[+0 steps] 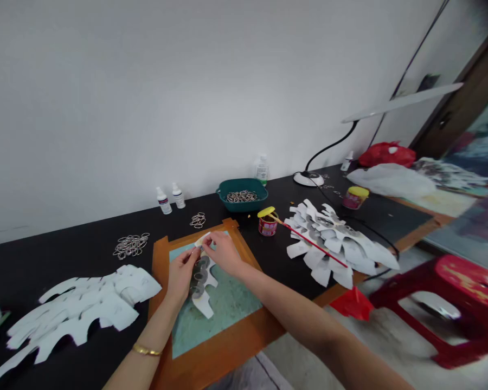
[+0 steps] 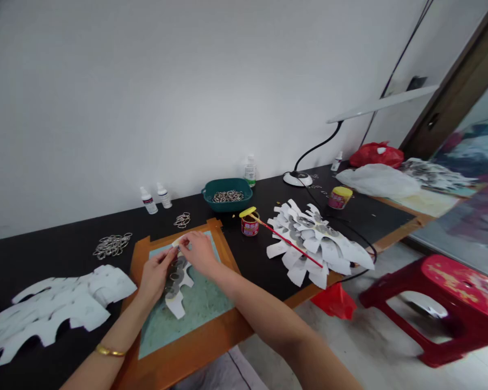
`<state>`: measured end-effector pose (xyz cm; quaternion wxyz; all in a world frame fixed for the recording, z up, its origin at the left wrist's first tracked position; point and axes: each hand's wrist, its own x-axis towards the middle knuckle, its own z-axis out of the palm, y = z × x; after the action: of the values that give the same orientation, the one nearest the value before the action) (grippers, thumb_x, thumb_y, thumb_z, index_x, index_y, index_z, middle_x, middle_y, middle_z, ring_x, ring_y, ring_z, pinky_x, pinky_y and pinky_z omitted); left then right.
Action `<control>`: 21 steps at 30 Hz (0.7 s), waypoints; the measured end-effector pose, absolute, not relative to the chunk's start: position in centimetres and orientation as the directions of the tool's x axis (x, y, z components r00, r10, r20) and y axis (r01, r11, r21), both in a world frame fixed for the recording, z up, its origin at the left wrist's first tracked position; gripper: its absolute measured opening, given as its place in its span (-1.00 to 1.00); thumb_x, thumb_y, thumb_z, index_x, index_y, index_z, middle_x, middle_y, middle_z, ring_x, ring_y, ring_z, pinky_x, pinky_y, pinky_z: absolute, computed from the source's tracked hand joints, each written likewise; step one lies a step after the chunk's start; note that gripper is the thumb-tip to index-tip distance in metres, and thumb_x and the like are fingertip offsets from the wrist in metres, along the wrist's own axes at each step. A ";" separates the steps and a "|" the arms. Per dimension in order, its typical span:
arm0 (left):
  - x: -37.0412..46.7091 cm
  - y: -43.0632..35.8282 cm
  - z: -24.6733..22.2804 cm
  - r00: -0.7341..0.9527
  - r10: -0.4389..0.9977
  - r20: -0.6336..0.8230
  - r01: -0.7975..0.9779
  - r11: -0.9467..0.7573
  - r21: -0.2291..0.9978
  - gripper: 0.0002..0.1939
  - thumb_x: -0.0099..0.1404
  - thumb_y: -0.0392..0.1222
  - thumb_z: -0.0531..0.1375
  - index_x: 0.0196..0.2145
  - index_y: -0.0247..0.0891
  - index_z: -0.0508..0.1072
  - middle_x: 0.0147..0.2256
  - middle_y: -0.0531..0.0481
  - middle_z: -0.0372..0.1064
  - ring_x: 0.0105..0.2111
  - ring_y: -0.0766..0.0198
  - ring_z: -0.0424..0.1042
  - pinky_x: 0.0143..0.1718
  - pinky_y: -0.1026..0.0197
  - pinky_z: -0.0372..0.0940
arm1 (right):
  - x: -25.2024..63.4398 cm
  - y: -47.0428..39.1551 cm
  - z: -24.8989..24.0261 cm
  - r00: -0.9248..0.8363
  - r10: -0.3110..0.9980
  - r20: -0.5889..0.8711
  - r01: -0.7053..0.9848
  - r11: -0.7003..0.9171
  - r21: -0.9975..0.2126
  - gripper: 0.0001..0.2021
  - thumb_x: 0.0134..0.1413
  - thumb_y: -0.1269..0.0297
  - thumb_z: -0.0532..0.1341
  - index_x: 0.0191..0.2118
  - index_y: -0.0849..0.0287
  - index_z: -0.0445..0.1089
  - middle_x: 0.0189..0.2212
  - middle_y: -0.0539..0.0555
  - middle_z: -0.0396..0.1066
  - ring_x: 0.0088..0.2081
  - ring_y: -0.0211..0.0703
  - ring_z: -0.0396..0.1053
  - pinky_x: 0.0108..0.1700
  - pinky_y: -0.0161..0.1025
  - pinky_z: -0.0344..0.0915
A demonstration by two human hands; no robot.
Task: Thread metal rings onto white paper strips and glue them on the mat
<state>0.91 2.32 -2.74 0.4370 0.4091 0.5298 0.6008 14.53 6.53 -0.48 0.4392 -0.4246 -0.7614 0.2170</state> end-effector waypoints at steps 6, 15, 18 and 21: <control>1.0 2.1 -2.6 -0.291 0.957 -0.005 -0.133 -0.035 0.990 -0.53 -0.07 0.12 0.41 -0.30 -0.28 0.56 -0.49 0.04 0.41 -0.54 0.38 0.29 -0.55 0.34 0.14 | 15.1 6.9 -0.6 -0.314 0.768 0.558 0.507 0.633 -0.586 -0.78 0.17 0.46 0.22 -0.08 0.17 0.50 -0.30 0.09 0.49 -0.22 -0.13 0.35 -0.11 -0.22 0.21; 1.1 2.4 -2.9 -0.191 0.980 -0.055 -0.320 -0.009 0.948 -0.54 -0.08 0.05 0.44 -0.29 -0.30 0.53 -0.50 0.07 0.37 -0.54 0.42 0.28 -0.55 0.38 0.13 | 15.3 7.1 -0.9 -0.447 0.689 0.570 0.581 0.708 -0.401 -0.77 0.21 0.43 0.20 -0.08 0.11 0.55 -0.34 0.10 0.44 -0.21 -0.11 0.30 -0.17 -0.21 0.17; 1.0 2.4 -3.0 -0.194 0.980 -0.035 -0.265 -0.018 0.964 -0.55 -0.04 0.07 0.41 -0.27 -0.30 0.54 -0.52 0.09 0.35 -0.56 0.44 0.24 -0.57 0.38 0.08 | 15.5 7.2 -0.7 -0.494 0.662 0.564 0.573 0.736 -0.361 -0.78 0.18 0.46 0.21 -0.11 0.14 0.55 -0.33 0.10 0.43 -0.19 -0.11 0.29 -0.17 -0.20 0.15; 0.9 2.4 -3.3 -0.198 0.980 -0.012 -0.211 -0.031 0.977 -0.54 -0.02 0.08 0.40 -0.26 -0.30 0.55 -0.51 0.07 0.36 -0.55 0.40 0.26 -0.56 0.36 0.10 | 15.7 7.3 -0.6 -0.505 0.649 0.569 0.545 0.751 -0.373 -0.79 0.20 0.46 0.20 -0.13 0.16 0.55 -0.33 0.08 0.43 -0.19 -0.14 0.29 -0.16 -0.22 0.15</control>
<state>0.87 2.44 -3.31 0.4962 0.3936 0.4883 0.6003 15.66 7.28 -0.59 0.3578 -0.3454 -0.8645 0.0726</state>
